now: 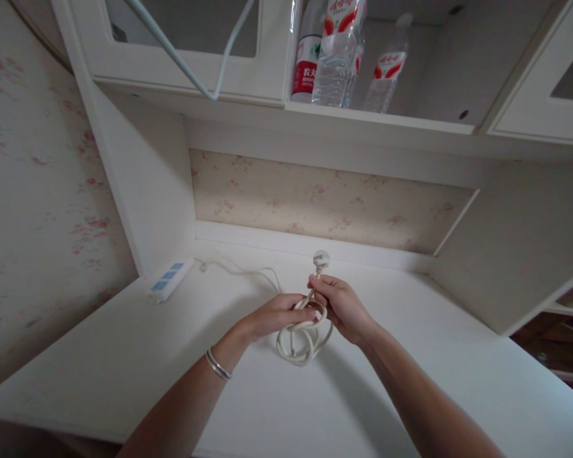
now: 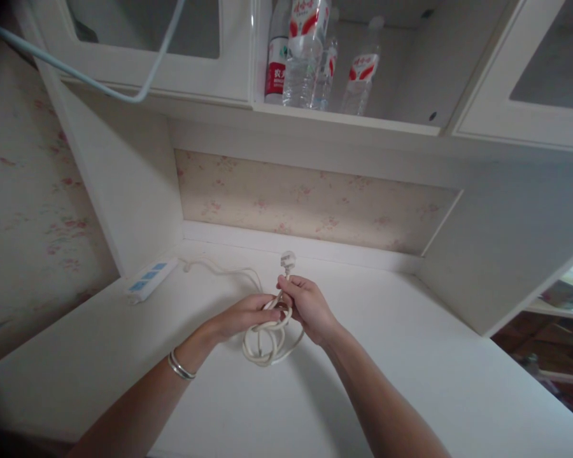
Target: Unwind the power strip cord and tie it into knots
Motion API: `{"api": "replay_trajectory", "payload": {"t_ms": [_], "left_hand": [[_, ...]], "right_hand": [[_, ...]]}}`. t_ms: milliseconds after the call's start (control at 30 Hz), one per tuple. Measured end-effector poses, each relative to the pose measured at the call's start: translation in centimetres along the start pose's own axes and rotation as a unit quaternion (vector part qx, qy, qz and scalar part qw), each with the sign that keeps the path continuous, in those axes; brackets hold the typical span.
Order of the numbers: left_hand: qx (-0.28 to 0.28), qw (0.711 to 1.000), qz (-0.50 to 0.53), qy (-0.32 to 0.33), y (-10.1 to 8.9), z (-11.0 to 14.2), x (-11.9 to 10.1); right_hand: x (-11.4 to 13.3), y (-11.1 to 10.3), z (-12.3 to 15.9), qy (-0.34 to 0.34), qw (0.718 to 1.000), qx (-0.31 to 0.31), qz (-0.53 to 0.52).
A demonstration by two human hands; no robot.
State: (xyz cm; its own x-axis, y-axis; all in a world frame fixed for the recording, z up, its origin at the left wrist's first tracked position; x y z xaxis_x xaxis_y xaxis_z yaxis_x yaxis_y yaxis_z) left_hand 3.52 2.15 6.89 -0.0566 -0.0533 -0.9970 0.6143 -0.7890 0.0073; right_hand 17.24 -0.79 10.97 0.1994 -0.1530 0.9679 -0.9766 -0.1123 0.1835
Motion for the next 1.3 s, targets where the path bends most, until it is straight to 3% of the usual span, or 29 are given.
{"api": "replay_trajectory", "payload": {"t_ms": [100, 233, 367, 567, 733, 800, 900, 967, 1033, 1133, 1300], "left_hand": [[0.028, 0.996, 0.084, -0.024, -0.4, 0.3, 1.1], [0.031, 0.994, 0.083, 0.056, -0.3, 0.9, 1.2], [-0.104, 0.992, -0.022, 0.065, 0.0, 0.5, 1.4], [-0.240, 0.949, -0.201, 0.047, -0.3, -0.6, 3.1], [-0.299, 0.939, -0.170, 0.015, -1.2, -0.6, 3.9], [-0.255, 0.958, -0.127, 0.005, -1.3, -0.3, 3.8], [-0.079, 0.996, -0.043, 0.003, -1.3, 0.4, 3.2], [0.026, 0.999, 0.037, 0.007, -1.6, 1.1, 2.7], [0.058, 0.991, 0.117, 0.011, -2.3, 1.5, 2.4], [-0.011, 0.986, 0.168, 0.013, -3.4, 1.3, 2.5], [-0.189, 0.978, 0.071, 0.045, -4.1, 0.1, 2.5]], "right_hand": [[-0.1, -0.7, -0.3, -0.024, 0.999, -0.034, -0.022], [-0.3, -1.9, -1.0, -0.070, 0.985, -0.083, -0.136], [-1.3, -3.0, -1.6, -0.072, 0.949, -0.131, -0.279], [-0.4, -4.6, -1.6, -0.076, 0.906, -0.173, -0.379], [2.4, -5.5, -0.5, -0.123, 0.909, -0.183, -0.354], [3.2, -5.1, 0.1, -0.135, 0.916, -0.175, -0.336], [3.8, -4.4, 0.9, -0.140, 0.926, -0.149, -0.317], [4.0, -4.3, 1.2, -0.141, 0.928, -0.142, -0.314], [4.3, -4.7, 1.4, -0.146, 0.925, -0.146, -0.319], [4.6, -5.7, 1.4, -0.152, 0.925, -0.145, -0.316], [3.7, -6.6, 2.2, -0.099, 0.969, -0.105, -0.202]]}}
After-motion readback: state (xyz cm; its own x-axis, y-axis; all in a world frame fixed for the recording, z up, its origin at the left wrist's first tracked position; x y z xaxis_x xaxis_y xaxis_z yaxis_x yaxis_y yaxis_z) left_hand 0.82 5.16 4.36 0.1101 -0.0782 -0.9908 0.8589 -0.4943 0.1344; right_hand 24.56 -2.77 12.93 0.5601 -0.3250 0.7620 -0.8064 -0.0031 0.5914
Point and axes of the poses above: each hand's wrist, its own z-axis away from the middle knuckle, its own y-axis out of the palm, x = y × z, the point moved 2 cm from there along -z, towards the middle knuckle, and after that the axes turned 11 degrees about -y, right-handed, at the moved point
